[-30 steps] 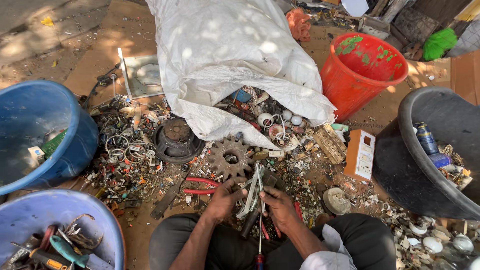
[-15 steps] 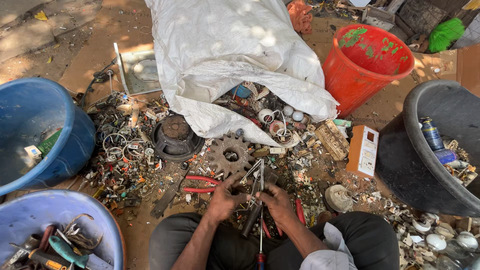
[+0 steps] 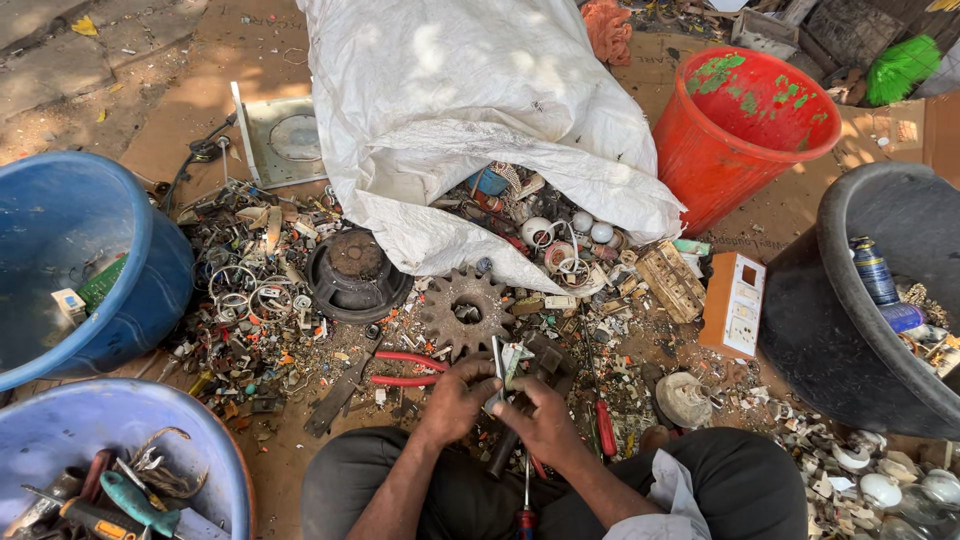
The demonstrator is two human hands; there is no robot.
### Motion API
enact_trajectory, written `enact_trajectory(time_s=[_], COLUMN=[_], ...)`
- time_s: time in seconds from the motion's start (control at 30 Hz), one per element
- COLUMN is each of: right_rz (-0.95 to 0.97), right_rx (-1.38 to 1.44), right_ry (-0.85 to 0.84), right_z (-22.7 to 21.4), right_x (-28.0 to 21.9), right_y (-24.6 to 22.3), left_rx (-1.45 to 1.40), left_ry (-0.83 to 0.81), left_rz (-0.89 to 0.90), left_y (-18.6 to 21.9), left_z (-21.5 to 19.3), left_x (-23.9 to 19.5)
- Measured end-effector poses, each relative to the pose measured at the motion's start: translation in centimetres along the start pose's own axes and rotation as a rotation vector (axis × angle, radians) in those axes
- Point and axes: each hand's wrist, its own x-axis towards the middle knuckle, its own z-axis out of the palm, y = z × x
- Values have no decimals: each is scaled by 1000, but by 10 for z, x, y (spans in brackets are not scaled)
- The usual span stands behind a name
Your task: The person sits on the ground and uses a hammer and screwdriver to break apart small electronic components. They repeatedly strike the items to separate parts and occasionally use pliers to handle the pieces. The separated components are placed into a nearby blue basin.
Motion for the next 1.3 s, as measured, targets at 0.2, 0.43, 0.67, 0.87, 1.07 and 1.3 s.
enact_trajectory(time_s=[0.2,0.43,0.67,0.87,1.07,1.3], right_rz=[412,283,450,488,404,575], right_rx=[227,198,593,686,641,868], right_ry=[87,41,6,88,78,-64], right_z=[-8,5,6,9,8,2], right_x=[3,1,-1,2,1,3], right_y=[11,24,31,30,19,8], left_rx=[-21,62,338,426,442,96], left_ry=[-56,-29,244,279,263,-70], left_rz=[91,-156,-41,-89,69,-53], left_y=[6,14,6,22,25,29], left_z=[4,6,16,24,4,-1], left_x=[0,-3,-1,-6,-10,-7])
